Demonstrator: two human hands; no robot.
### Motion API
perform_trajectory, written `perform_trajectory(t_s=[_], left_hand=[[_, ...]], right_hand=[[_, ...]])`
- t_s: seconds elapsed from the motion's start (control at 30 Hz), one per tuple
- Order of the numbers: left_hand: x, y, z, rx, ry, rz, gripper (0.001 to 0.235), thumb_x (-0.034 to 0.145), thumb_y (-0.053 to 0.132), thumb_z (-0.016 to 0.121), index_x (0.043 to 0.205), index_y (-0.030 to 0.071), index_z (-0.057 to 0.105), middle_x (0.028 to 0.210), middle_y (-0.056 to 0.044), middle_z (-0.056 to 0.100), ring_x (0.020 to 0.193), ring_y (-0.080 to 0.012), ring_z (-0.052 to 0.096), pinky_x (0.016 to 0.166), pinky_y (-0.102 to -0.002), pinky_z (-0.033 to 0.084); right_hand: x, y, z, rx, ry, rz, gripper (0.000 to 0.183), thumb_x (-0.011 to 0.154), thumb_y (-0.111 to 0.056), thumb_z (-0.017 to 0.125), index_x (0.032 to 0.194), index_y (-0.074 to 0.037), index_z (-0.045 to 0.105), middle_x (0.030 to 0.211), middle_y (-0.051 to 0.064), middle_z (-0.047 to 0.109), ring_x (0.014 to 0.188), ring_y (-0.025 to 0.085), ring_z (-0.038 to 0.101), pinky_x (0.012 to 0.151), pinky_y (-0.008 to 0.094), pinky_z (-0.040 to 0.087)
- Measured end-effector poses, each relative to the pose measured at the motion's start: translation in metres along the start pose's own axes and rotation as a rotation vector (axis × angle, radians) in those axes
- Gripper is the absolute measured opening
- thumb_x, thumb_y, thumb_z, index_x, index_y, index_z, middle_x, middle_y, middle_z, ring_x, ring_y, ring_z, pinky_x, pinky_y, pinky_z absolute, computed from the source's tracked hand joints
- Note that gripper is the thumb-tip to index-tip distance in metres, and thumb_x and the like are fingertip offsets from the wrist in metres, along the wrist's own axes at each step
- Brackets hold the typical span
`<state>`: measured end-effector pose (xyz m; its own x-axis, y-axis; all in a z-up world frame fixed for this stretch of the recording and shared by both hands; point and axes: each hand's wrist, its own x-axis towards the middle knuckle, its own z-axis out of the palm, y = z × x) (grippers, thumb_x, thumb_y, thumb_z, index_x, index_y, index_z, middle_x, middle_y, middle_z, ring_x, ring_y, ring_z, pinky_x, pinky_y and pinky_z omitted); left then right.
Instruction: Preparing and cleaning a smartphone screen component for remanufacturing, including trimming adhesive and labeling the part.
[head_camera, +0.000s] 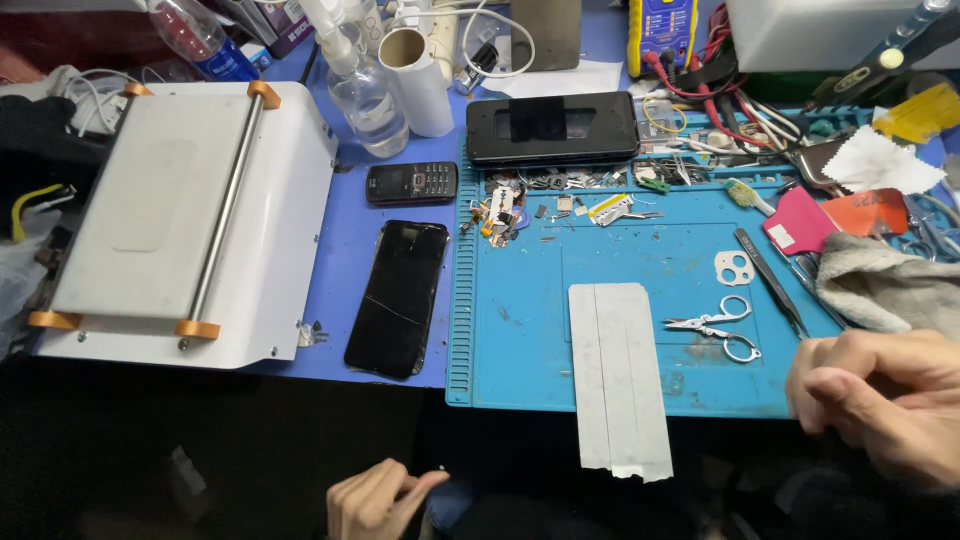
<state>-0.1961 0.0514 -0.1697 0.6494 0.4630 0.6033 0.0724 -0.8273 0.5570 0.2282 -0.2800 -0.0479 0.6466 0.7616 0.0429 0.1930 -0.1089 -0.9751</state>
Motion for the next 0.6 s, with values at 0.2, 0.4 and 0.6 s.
perform_trajectory(t_s=[0.2, 0.4, 0.6], left_hand=[[-0.005, -0.050, -0.016, 0.319, -0.405, -0.246, 0.024, 0.080, 0.001, 0.067, 0.103, 0.003, 0.074, 0.091, -0.012, 0.077, 0.072, -0.0326, 0.077, 0.059, -0.041, 0.062], [0.024, -0.023, -0.020, 0.538, -0.745, -0.720, 0.043, 0.086, 0.036, 0.067, 0.127, 0.020, 0.066, 0.079, -0.002, 0.078, 0.071, -0.0303, 0.077, 0.066, -0.047, 0.061], [0.026, -0.015, -0.006, 0.470, -0.619, -0.695, 0.024, 0.097, 0.031, 0.058, 0.113, 0.023, 0.073, 0.070, -0.003, 0.077, 0.070, -0.0248, 0.077, 0.064, -0.040, 0.061]], right_hand=[[-0.003, -0.133, 0.093, 0.552, -0.246, -0.333, 0.035, 0.110, -0.025, 0.053, 0.099, 0.008, 0.061, 0.083, 0.024, 0.064, 0.075, 0.033, 0.059, 0.069, 0.047, 0.054], [0.019, -0.138, 0.098, 0.815, -0.880, -0.517, 0.029, 0.111, -0.016, 0.045, 0.093, 0.004, 0.053, 0.082, 0.023, 0.058, 0.072, 0.044, 0.060, 0.070, 0.065, 0.056], [0.024, -0.123, 0.106, 0.918, -0.930, -0.519, 0.026, 0.109, -0.016, 0.044, 0.089, -0.001, 0.050, 0.081, 0.020, 0.052, 0.070, 0.042, 0.055, 0.070, 0.063, 0.051]])
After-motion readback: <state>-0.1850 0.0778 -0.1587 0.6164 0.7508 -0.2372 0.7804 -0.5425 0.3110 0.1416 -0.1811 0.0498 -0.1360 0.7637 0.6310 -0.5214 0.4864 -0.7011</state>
